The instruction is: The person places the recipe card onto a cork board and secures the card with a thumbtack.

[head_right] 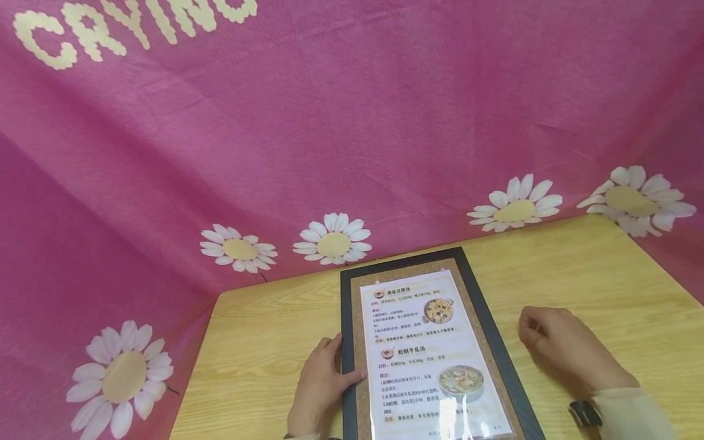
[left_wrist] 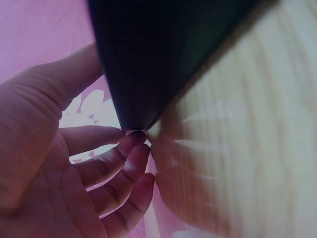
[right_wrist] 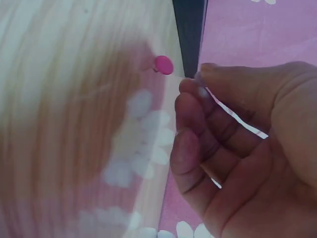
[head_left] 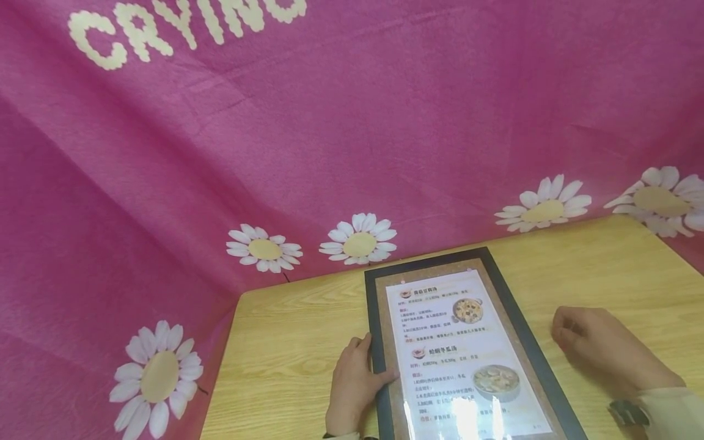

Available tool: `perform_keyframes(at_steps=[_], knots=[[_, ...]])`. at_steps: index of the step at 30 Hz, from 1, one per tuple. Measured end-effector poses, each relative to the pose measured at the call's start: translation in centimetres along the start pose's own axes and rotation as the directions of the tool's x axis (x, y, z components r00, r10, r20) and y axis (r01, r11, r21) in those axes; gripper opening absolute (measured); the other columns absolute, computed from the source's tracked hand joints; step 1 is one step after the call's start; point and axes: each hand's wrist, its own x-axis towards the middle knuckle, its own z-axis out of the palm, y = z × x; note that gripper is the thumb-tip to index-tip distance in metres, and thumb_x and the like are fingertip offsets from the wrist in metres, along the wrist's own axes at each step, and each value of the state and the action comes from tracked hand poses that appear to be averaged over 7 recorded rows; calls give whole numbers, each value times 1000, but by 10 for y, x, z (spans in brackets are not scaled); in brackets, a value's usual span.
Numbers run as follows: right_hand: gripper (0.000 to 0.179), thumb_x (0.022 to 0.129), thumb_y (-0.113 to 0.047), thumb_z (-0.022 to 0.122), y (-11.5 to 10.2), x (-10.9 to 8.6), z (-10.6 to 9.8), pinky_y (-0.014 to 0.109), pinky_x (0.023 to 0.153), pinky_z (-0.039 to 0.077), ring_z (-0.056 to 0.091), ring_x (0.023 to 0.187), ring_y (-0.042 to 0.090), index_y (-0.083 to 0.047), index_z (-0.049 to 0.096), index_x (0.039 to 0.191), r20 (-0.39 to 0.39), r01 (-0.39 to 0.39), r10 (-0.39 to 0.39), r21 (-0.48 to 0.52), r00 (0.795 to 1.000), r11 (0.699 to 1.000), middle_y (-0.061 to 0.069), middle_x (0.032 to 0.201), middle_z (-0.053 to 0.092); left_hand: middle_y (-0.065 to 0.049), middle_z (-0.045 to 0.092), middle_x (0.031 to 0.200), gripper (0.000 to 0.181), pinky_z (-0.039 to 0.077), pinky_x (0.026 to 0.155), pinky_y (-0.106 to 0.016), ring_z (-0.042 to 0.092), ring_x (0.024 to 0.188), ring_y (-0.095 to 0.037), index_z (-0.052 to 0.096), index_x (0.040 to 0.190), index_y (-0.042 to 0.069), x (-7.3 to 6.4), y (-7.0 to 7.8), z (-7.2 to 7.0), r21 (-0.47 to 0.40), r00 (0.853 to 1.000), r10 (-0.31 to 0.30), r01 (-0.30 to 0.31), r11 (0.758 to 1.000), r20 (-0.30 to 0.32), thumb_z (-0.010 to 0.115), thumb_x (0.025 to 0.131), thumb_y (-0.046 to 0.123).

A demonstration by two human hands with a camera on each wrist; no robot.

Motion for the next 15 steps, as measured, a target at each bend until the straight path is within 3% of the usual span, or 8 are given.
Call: perform_keyframes(at_steps=[3, 15], knots=[[13, 95, -15, 58, -3, 0, -2, 20, 58, 39, 50, 66, 3, -21, 61, 84, 15, -14, 13, 25, 1000, 1000, -7, 71, 60, -1, 63, 110, 95, 49, 77, -31, 52, 87, -10, 55, 137, 9, 0, 0, 0, 1, 1000, -3, 3, 1000, -2, 88, 58, 51], [15, 91, -12, 64, -18, -1, -7, 18, 62, 43, 50, 68, -4, -24, 60, 82, -49, 90, -91, -16, 995, 996, -14, 73, 63, 2, 62, 109, 93, 47, 74, -28, 50, 85, -8, 55, 137, 13, 0, -1, 0, -12, 1000, -23, 24, 1000, 6, 88, 58, 50]])
